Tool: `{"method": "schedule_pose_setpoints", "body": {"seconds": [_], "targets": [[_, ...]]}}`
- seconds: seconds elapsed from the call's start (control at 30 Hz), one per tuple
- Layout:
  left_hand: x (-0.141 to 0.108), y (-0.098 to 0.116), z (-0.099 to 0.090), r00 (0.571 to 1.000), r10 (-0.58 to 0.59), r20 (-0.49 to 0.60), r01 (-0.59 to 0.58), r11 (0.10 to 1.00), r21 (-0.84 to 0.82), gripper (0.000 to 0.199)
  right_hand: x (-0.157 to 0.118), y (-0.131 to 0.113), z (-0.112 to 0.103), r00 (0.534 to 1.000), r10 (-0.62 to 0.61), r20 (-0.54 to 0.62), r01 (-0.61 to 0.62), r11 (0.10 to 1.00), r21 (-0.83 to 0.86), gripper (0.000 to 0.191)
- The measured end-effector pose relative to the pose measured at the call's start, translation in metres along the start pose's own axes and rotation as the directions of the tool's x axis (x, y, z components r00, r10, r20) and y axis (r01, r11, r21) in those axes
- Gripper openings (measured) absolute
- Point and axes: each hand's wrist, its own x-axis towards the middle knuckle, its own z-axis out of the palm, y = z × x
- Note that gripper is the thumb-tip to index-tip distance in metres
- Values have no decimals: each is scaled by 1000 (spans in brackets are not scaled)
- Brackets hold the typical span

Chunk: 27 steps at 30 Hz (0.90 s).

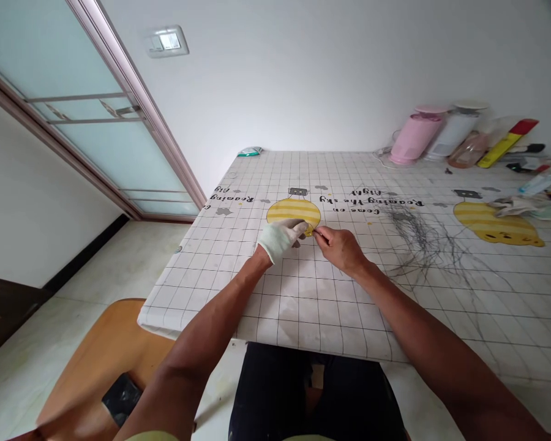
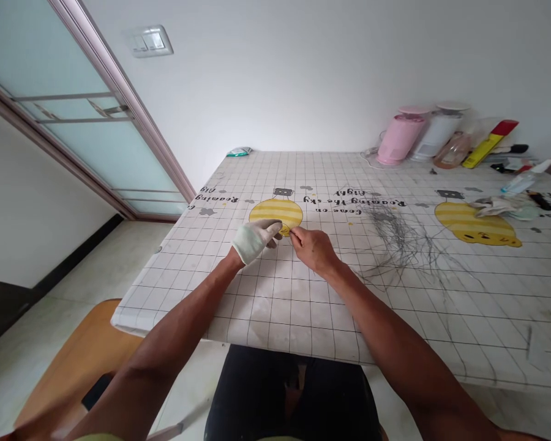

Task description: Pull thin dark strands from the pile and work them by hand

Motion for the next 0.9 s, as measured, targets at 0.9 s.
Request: {"method": "schedule_pose_setpoints", "body": {"seconds": [0.9], "targets": [[14, -11, -4, 964, -139, -227, 4, 861, -508, 15, -9, -50, 2, 896, 342, 282, -434, 804, 406, 56]]}}
